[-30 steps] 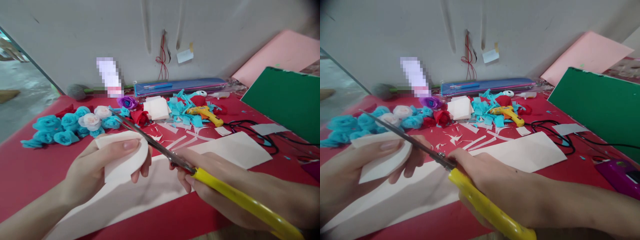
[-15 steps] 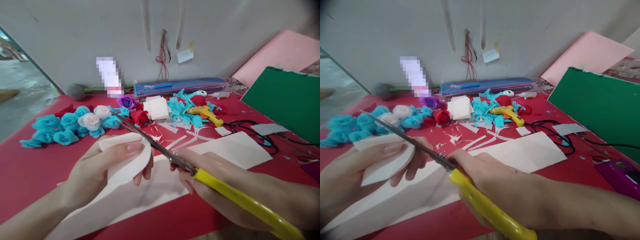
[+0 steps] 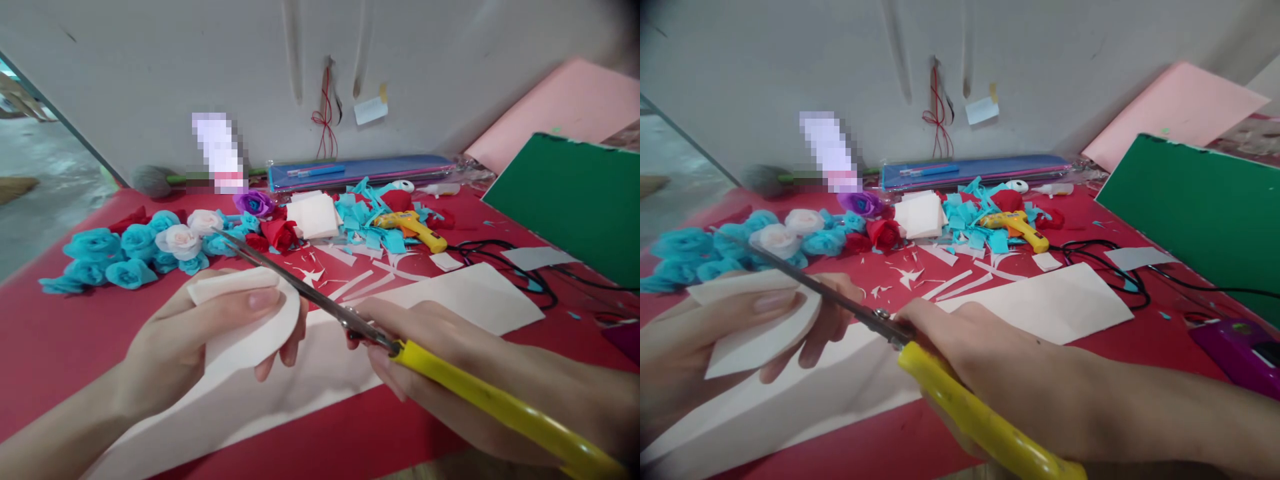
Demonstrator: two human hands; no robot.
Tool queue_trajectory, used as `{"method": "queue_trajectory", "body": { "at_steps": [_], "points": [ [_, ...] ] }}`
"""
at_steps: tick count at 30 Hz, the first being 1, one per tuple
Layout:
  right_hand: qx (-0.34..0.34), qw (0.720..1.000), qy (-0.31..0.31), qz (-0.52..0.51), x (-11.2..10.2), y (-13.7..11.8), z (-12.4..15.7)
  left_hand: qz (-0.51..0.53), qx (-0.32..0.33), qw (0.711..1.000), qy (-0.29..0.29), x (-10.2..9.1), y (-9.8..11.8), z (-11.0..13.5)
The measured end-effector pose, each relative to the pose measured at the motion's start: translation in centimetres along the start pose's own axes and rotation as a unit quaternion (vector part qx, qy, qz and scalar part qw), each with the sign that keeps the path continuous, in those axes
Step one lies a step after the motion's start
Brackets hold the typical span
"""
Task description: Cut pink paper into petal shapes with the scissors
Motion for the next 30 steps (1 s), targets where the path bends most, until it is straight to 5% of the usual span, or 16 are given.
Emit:
{"method": "queue_trajectory", "body": {
  "at_steps": [3,5,9,17,21,24,30],
  "points": [
    [-0.013,1.0,0.01,-0.001,-0.1,-0.3,0.1,0.006,-0.042,0.997,-0.059,0.3,-0.2,0.1],
    [-0.03,0.999,0.035,0.001,-0.1,-0.5,0.1,0.006,-0.026,1.0,-0.015,-0.1,-0.1,0.3],
    [-0.059,0.996,0.07,0.013,-0.5,-0.9,0.1,-0.016,-0.014,1.0,-0.019,-0.1,0.3,0.7],
    [0.002,0.998,0.012,-0.064,-1.6,-0.7,-1.1,-0.042,-0.047,0.992,-0.107,-0.3,0.2,-0.3],
    [-0.034,0.974,0.073,-0.211,-0.6,0.5,-2.4,-0.065,-0.038,0.996,-0.05,0.0,-0.9,-0.4],
    [-0.014,0.944,0.062,-0.322,0.5,1.2,-3.4,-0.102,-0.008,0.994,-0.023,0.9,-2.0,-0.1],
    [0.021,0.942,0.048,-0.33,1.1,1.0,-3.4,-0.122,0.006,0.992,-0.014,2.4,-3.5,0.5]
  ]
}}
Point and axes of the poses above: each hand's wrist, its own z-axis away from the middle knuckle, its own x-axis out of the palm, y = z × x, the point moved 3 cm from there along -z, towards the middle knuckle, and after that the axes turned 1 degree about x, right-handed, at the moved point
